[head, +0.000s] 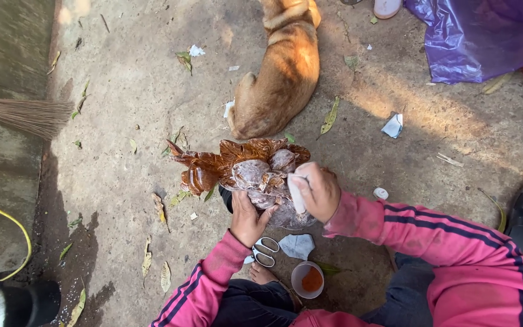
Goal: Hand-sanding an intricate wooden sculpture using sandpaper to smooth the surface and details.
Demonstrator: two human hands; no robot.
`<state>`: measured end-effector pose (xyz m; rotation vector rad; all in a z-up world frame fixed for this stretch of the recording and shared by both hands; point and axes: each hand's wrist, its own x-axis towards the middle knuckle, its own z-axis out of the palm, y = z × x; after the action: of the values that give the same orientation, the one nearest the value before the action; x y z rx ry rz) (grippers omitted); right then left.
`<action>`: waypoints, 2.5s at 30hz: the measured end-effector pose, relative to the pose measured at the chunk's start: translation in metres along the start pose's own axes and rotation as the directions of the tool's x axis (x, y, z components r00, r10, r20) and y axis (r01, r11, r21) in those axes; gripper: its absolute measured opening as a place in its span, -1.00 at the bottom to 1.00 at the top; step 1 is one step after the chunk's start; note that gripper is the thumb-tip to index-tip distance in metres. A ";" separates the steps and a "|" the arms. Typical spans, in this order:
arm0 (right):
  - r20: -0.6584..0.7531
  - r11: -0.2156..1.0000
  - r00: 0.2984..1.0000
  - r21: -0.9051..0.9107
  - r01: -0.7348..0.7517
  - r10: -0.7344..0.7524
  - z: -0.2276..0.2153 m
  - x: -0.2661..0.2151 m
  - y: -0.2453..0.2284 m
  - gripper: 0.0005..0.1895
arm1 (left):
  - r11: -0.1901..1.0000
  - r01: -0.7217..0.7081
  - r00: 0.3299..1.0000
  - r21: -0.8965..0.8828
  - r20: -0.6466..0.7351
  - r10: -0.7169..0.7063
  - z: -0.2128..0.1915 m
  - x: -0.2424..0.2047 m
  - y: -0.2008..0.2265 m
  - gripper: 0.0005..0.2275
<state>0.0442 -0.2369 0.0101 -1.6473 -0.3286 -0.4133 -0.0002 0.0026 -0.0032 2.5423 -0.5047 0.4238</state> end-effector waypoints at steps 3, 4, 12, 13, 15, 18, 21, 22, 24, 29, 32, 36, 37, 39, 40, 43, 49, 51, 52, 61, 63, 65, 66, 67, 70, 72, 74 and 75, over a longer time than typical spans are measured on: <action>0.004 0.993 0.998 -0.104 0.062 -0.062 -0.001 0.007 -0.004 -0.88 | 1.000 0.012 1.000 0.004 0.008 -0.012 0.008 -0.008 -0.011 -0.29; -0.016 0.996 0.998 -0.071 0.058 -0.059 -0.003 0.010 -0.001 -0.89 | 1.000 0.024 1.000 -0.001 0.017 -0.024 0.009 -0.010 -0.013 -0.25; -0.013 0.963 0.972 -0.144 0.229 -0.233 -0.009 0.016 0.026 -0.82 | 1.000 0.011 1.000 0.024 -0.002 -0.011 0.005 -0.005 -0.006 -0.26; 0.010 0.950 0.960 -0.145 0.278 -0.279 -0.008 0.015 0.024 -0.80 | 1.000 0.010 1.000 0.027 -0.001 -0.010 0.007 -0.006 -0.009 -0.25; 0.032 0.936 0.946 -0.144 0.322 -0.321 -0.006 0.013 0.039 -0.78 | 1.000 0.009 1.000 0.029 0.005 -0.010 0.007 -0.006 -0.009 -0.24; 0.064 0.924 0.938 -0.163 0.347 -0.341 -0.014 0.022 0.066 -0.80 | 1.000 0.011 1.000 0.025 -0.003 -0.011 0.004 -0.002 -0.002 -0.26; 0.085 0.850 0.864 -0.152 0.504 -0.496 -0.036 0.046 0.045 -0.87 | 0.999 0.001 1.000 0.032 0.003 -0.001 0.001 -0.001 -0.003 -0.26; 0.118 0.760 0.794 -0.233 0.606 -0.597 -0.042 0.053 0.034 -0.88 | 0.999 0.009 1.000 0.036 0.008 -0.009 0.003 -0.001 -0.006 -0.26; 0.171 0.654 0.715 -0.304 0.693 -0.678 -0.051 0.060 0.018 -0.87 | 0.999 0.029 1.000 0.031 0.012 -0.029 0.008 -0.005 -0.009 -0.27; 0.169 0.665 0.700 -0.225 0.713 -0.693 -0.048 0.068 0.003 -0.85 | 0.999 0.033 0.999 0.035 0.006 -0.033 0.018 -0.010 -0.020 -0.20; 0.165 0.647 0.675 -0.195 0.737 -0.719 -0.045 0.071 -0.007 -0.85 | 0.999 0.028 0.999 0.022 0.017 -0.028 0.017 -0.011 -0.019 -0.17; 0.168 0.676 0.700 -0.182 0.714 -0.694 -0.042 0.067 0.025 -0.88 | 0.999 0.038 0.999 0.013 0.010 -0.038 0.024 -0.014 -0.026 -0.19; 0.163 0.652 0.688 -0.225 0.724 -0.708 -0.039 0.067 0.036 -0.88 | 0.999 0.038 0.999 0.008 0.013 -0.038 0.024 -0.015 -0.027 -0.20; 0.158 0.624 0.672 -0.268 0.734 -0.723 -0.033 0.062 0.051 -0.87 | 0.999 0.037 0.999 0.005 0.014 -0.037 0.024 -0.015 -0.028 -0.20; 0.134 0.651 0.684 -0.223 0.726 -0.717 -0.028 0.058 0.056 -0.88 | 0.999 0.037 0.999 0.009 0.013 -0.037 0.024 -0.015 -0.029 -0.21; 0.079 0.641 0.655 -0.145 0.754 -0.752 -0.013 0.048 0.045 -0.88 | 0.999 0.040 0.999 0.008 0.016 -0.040 0.022 -0.013 -0.024 -0.23; 0.054 0.602 0.608 -0.098 0.793 -0.792 -0.033 0.071 0.016 -0.87 | 0.999 0.034 0.999 0.038 0.039 -0.035 0.018 -0.011 -0.025 -0.20; 0.058 0.589 0.598 -0.121 0.799 -0.799 -0.032 0.072 0.026 -0.90 | 0.999 0.044 0.998 0.015 0.045 -0.045 0.023 -0.014 -0.028 -0.20; 0.054 0.571 0.580 -0.124 0.811 -0.813 -0.029 0.072 0.019 -0.88 | 0.998 0.053 0.998 0.015 0.045 -0.054 0.027 -0.016 -0.031 -0.19; 0.108 0.604 0.626 -0.183 0.776 -0.772 -0.031 0.064 0.034 -0.85 | 0.998 0.058 0.997 0.018 0.040 -0.058 0.029 -0.018 -0.031 -0.21; 0.059 0.590 0.605 -0.162 0.791 -0.794 -0.027 0.066 0.031 -0.86 | 0.998 0.059 0.998 0.010 0.037 -0.059 0.032 -0.018 -0.033 -0.22; 0.084 0.546 0.562 -0.158 0.823 -0.823 -0.030 0.076 0.016 -0.83 | 0.998 0.050 0.998 0.030 0.035 -0.051 0.034 -0.018 -0.036 -0.19; 0.083 0.539 0.555 -0.156 0.828 -0.828 -0.035 0.073 0.024 -0.83 | 0.998 0.048 0.998 0.034 0.027 -0.049 0.030 -0.017 -0.034 -0.19; 0.142 0.578 0.607 -0.200 0.791 -0.782 -0.041 0.071 0.032 -0.85 | 0.998 0.048 0.998 0.040 0.036 -0.050 0.027 -0.016 -0.031 -0.22; 0.186 0.662 0.700 -0.231 0.713 -0.689 -0.046 0.064 0.043 -0.86 | 0.998 0.046 0.998 0.046 0.048 -0.049 0.021 -0.011 -0.026 -0.22; 0.183 0.715 0.746 -0.214 0.666 -0.640 -0.048 0.064 0.030 -0.84 | 0.998 0.052 0.997 0.038 0.054 -0.054 0.018 -0.010 -0.024 -0.20; 0.184 0.697 0.730 -0.217 0.684 -0.659 -0.051 0.069 -0.002 -0.83 | 0.998 0.044 0.997 0.047 0.063 -0.047 0.018 -0.011 -0.023 -0.22; 0.194 0.690 0.723 -0.214 0.691 -0.663 -0.046 0.077 -0.010 -0.83 | 0.998 0.048 0.997 0.043 0.051 -0.050 0.014 -0.009 -0.018 -0.22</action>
<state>0.1051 -0.2832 0.0578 -1.7780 -1.0213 -0.9753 0.0026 0.0124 -0.0257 2.6059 -0.4558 0.3543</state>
